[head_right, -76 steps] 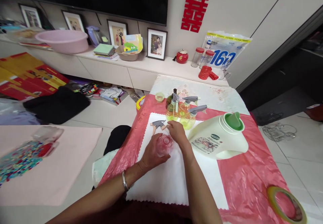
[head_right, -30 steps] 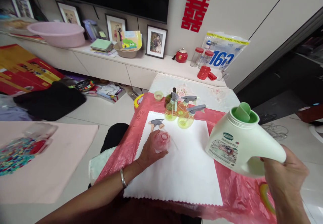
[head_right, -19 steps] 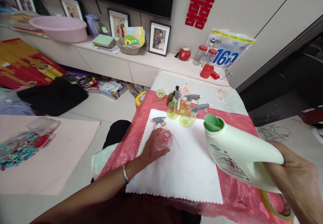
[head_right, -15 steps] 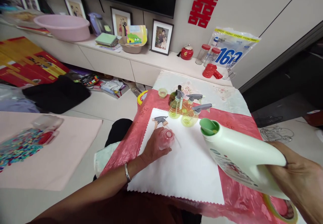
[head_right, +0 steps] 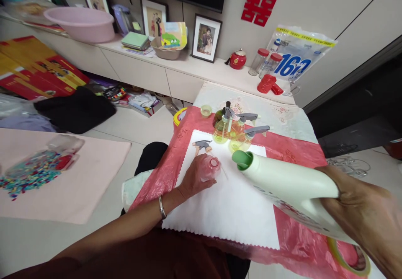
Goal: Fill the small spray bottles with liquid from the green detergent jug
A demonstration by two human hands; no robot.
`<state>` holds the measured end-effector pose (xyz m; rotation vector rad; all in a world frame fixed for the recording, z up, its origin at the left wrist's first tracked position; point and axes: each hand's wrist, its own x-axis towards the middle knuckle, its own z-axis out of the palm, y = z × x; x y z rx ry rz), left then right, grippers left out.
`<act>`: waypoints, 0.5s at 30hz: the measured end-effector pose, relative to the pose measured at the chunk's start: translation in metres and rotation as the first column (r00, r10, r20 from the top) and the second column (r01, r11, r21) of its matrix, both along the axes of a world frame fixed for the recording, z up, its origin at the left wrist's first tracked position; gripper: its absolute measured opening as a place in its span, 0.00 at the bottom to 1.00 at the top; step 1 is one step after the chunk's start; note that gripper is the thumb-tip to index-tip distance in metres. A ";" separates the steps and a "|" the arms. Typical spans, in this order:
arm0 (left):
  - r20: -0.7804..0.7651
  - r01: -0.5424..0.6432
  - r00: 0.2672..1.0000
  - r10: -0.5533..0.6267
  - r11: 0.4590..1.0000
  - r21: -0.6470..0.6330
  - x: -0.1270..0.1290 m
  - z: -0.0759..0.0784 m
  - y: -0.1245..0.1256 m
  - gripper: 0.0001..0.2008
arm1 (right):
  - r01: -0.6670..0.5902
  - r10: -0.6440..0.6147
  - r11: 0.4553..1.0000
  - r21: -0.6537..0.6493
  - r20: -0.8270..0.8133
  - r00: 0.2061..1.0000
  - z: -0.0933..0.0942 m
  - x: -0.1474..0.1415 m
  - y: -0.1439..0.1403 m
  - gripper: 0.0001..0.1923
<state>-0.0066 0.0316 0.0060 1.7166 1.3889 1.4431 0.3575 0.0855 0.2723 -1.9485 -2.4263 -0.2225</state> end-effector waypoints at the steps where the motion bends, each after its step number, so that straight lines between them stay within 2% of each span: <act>1: -0.004 -0.001 1.000 0.001 1.000 0.004 0.000 0.000 0.000 0.45 | -0.007 0.007 1.000 -0.011 0.006 1.000 0.001 -0.006 0.001 0.22; 6: -0.022 0.002 1.000 -0.002 1.000 -0.003 0.000 0.003 -0.001 0.45 | -0.067 0.062 0.996 0.051 0.099 0.993 0.007 -0.030 0.002 0.22; 9: -0.013 0.011 1.000 -0.012 1.000 -0.025 0.000 0.004 -0.001 0.45 | -0.110 0.106 0.993 0.029 0.119 0.987 0.007 -0.039 0.002 0.21; 15: -0.009 0.019 1.000 -0.019 0.998 -0.054 0.000 0.000 -0.001 0.48 | -0.272 0.244 0.957 0.103 0.227 0.943 0.007 -0.049 0.002 0.18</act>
